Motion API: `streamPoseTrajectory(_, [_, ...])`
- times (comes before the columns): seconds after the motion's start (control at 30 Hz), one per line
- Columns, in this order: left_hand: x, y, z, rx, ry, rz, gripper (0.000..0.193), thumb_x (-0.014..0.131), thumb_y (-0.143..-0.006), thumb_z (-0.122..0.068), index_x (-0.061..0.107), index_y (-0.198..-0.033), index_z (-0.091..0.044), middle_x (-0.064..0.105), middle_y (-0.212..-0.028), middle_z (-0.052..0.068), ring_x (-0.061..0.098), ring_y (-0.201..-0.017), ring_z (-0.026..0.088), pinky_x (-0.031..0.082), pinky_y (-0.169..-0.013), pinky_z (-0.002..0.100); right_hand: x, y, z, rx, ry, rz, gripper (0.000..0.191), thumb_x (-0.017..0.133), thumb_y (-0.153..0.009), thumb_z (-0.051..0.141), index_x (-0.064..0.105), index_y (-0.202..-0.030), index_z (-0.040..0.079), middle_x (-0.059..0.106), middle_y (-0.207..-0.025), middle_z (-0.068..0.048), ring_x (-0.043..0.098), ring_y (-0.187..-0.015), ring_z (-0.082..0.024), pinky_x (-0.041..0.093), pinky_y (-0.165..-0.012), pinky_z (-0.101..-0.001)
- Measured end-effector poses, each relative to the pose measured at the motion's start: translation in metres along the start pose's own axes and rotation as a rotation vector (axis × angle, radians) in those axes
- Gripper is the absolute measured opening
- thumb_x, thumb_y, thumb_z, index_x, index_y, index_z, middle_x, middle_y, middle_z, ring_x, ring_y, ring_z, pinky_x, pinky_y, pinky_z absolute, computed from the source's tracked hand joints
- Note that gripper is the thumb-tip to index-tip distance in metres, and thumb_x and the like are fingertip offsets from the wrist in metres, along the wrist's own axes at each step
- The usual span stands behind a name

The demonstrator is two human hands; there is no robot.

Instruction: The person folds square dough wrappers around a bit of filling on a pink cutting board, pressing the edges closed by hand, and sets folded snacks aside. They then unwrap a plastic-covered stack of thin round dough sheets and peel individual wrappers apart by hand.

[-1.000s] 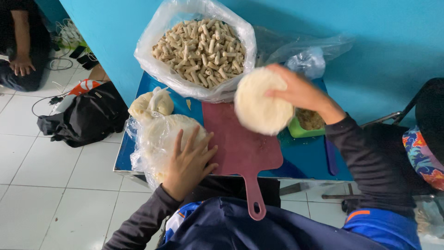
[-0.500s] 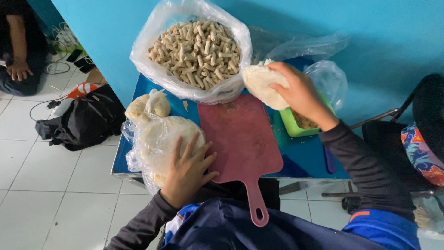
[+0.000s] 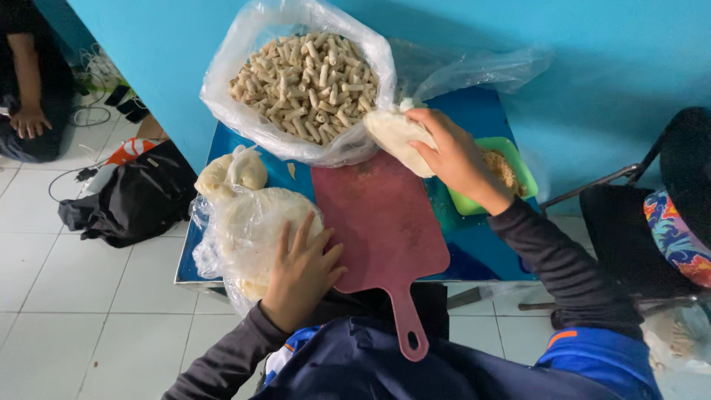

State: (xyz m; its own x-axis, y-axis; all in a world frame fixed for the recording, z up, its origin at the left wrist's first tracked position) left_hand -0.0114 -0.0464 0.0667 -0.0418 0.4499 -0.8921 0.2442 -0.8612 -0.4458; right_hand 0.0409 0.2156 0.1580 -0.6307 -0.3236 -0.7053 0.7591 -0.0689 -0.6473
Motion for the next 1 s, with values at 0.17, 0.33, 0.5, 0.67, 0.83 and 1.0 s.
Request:
streamPoseTrajectory(0.17, [0.000, -0.021, 0.002, 0.024, -0.054, -0.026, 0.024, 0.072, -0.081, -0.037, 0.069, -0.093, -0.016, 0.066, -0.109, 0.004, 0.053, -0.123, 0.032, 0.037, -0.107, 0.055, -0.016, 0.004, -0.013, 0.214, -0.218, -0.127, 0.044, 0.073, -0.102, 0.011, 0.051, -0.139, 0.001, 0.068, -0.127, -0.016, 0.069, -0.118, -0.023, 0.053, -0.097, -0.0335])
streamPoseTrajectory(0.33, [0.045, -0.070, 0.018, 0.033, -0.201, 0.015, 0.011, 0.067, -0.083, -0.026, 0.068, -0.089, -0.016, 0.067, -0.093, 0.005, 0.065, -0.096, 0.027, 0.050, -0.091, 0.044, -0.041, 0.011, -0.012, 0.233, -0.307, -0.286, 0.046, 0.071, -0.106, 0.008, 0.049, -0.145, 0.001, 0.063, -0.138, -0.014, 0.061, -0.129, -0.020, 0.049, -0.112, -0.0334])
streamPoseTrajectory(0.5, [0.110, -0.114, 0.050, -0.145, -0.235, 0.173, 0.035, 0.064, -0.087, -0.034, 0.069, -0.111, -0.009, 0.064, -0.120, 0.014, 0.064, -0.099, 0.035, 0.051, -0.085, 0.047, -0.070, 0.003, -0.024, 0.262, -0.696, -0.374, 0.051, 0.068, -0.108, 0.006, 0.041, -0.151, 0.002, 0.058, -0.146, -0.010, 0.057, -0.137, -0.019, 0.048, -0.120, -0.0338])
streamPoseTrajectory(0.67, [0.109, -0.140, 0.070, -0.195, -0.352, 0.001, 0.059, 0.061, -0.084, -0.032, 0.056, -0.140, -0.015, 0.054, -0.141, 0.012, 0.053, -0.125, 0.040, 0.043, -0.102, 0.048, -0.083, 0.011, -0.020, 0.305, -0.758, -0.324, 0.047, 0.066, -0.107, 0.003, 0.043, -0.148, 0.002, 0.058, -0.143, -0.007, 0.057, -0.136, -0.016, 0.048, -0.119, -0.0337])
streamPoseTrajectory(0.83, [0.090, -0.157, 0.078, -0.222, -0.305, -0.051, 0.052, 0.056, -0.096, -0.029, 0.054, -0.146, -0.016, 0.053, -0.147, 0.011, 0.049, -0.130, 0.038, 0.036, -0.112, 0.054, -0.086, 0.013, -0.017, 0.383, -0.826, -0.288, 0.047, 0.067, -0.104, 0.002, 0.046, -0.146, 0.002, 0.060, -0.140, -0.006, 0.059, -0.132, -0.015, 0.048, -0.117, -0.0323])
streamPoseTrajectory(1.0, [0.065, -0.177, 0.079, -0.202, -0.420, -0.124, 0.052, 0.058, -0.091, -0.029, 0.058, -0.142, -0.017, 0.054, -0.146, 0.005, 0.049, -0.125, 0.035, 0.037, -0.105, 0.050, -0.090, 0.010, -0.011, 0.344, -0.806, -0.270, 0.047, 0.069, -0.106, 0.001, 0.046, -0.147, 0.003, 0.059, -0.141, -0.006, 0.058, -0.134, -0.015, 0.048, -0.118, -0.0324])
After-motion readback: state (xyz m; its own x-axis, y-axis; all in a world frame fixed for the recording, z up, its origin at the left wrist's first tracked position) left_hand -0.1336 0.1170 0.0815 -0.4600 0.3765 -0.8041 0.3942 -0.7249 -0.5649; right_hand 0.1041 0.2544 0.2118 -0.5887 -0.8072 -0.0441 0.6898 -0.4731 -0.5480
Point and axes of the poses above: each hand's wrist, its own y-axis away from the middle knuckle, its own x-axis out of the palm, z = x × y, the point moved 7 cm from there along -y, towards the middle knuckle
